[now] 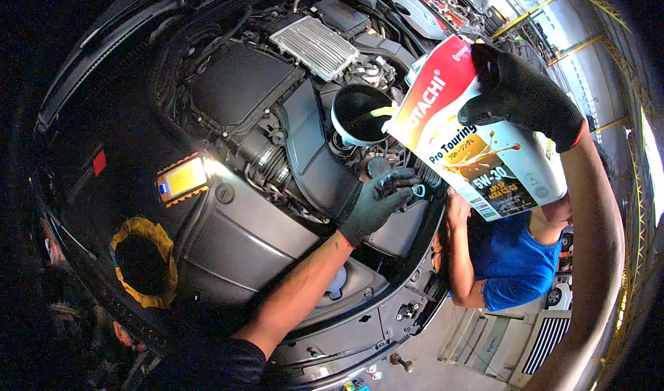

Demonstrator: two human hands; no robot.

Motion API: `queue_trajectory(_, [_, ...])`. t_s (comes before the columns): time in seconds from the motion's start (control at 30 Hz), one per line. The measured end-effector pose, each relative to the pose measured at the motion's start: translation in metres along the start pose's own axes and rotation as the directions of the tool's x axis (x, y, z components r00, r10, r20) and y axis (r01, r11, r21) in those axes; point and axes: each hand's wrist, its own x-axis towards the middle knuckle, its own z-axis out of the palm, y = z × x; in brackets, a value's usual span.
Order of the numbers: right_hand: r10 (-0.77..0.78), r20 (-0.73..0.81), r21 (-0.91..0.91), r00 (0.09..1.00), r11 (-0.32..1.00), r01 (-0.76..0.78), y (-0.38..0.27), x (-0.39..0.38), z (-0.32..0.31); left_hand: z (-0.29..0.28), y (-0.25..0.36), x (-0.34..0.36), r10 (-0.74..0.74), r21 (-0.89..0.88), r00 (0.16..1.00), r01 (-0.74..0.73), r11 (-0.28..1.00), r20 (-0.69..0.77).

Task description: Replace the oil filter and fill the engine with new motor oil.

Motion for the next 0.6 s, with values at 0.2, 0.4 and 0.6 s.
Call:
queue_trajectory(0.2, [-0.05, -0.018, -0.069, 0.999, 0.996, 0.049, 0.005, -0.006, -0.008, 0.01, -0.005, 0.004, -0.011, -0.055, 1.0, 0.012, 0.998, 0.024])
queue_trajectory(0.4, [0.072, 0.013, -0.065, 0.997, 0.995, -0.071, -0.003, 0.0, -0.004, 0.007, 0.002, 0.002, 0.009, -0.046, 1.0, -0.009, 0.999, 0.005])
queue_trajectory(0.6, [-0.049, -0.047, -0.166, 0.998, 0.985, 0.041, 0.0, -0.002, 0.001, 0.004, 0.004, -0.001, 0.101, 0.039, 0.994, -0.1, 0.994, -0.036])
